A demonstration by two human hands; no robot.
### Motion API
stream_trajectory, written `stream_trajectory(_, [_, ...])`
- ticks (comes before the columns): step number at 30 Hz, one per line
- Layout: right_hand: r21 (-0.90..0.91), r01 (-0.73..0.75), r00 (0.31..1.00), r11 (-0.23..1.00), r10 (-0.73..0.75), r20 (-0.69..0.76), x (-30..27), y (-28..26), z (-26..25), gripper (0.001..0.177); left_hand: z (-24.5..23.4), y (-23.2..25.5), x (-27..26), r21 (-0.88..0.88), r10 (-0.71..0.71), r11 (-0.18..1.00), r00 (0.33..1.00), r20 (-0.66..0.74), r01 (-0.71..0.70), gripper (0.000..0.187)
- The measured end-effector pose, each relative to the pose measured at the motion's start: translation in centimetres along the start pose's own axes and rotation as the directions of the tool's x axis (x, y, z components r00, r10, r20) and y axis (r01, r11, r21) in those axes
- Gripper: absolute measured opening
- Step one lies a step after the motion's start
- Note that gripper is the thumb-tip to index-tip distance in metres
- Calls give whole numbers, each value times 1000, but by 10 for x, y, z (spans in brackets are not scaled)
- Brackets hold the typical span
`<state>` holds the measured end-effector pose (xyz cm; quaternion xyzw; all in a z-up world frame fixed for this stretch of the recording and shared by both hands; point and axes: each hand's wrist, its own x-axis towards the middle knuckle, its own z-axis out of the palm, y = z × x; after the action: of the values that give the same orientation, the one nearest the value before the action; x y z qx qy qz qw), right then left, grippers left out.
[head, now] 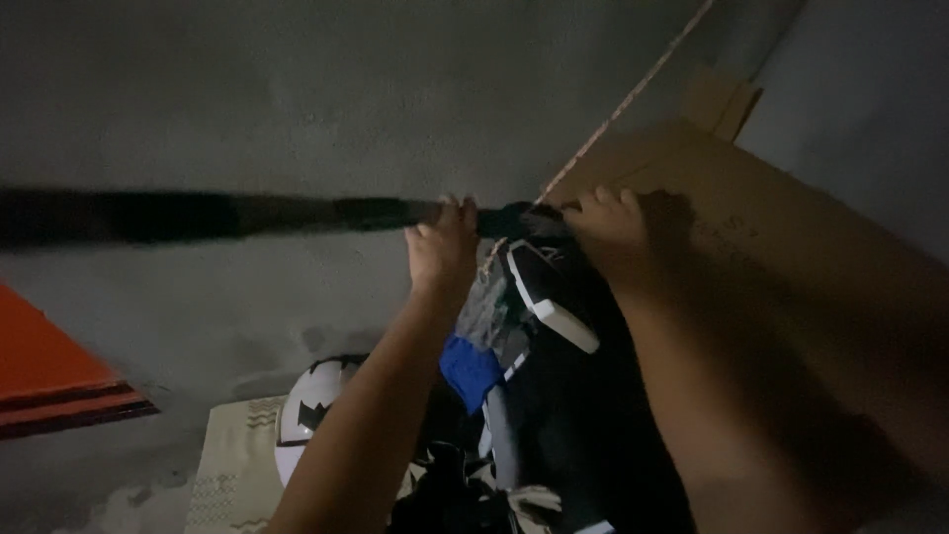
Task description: Sweep the floor and organize shoes and other items.
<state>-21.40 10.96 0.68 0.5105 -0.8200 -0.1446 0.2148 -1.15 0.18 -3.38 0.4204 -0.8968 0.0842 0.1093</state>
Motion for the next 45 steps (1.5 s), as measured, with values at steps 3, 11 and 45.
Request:
stream_trajectory(3, [-41, 99, 995, 994, -99, 11, -28, 13, 24, 27, -28, 0, -31, 60, 180, 981, 978, 101, -187, 80])
stream_trajectory(11, [65, -100, 991, 993, 93, 91, -108, 21, -27, 18, -31, 16, -31, -526, 192, 744, 886, -423, -412, 34])
stream_trajectory(45, [760, -59, 998, 647, 26, 56, -149, -51, -93, 46, 76, -36, 0, -491, 245, 817, 953, -180, -303, 24])
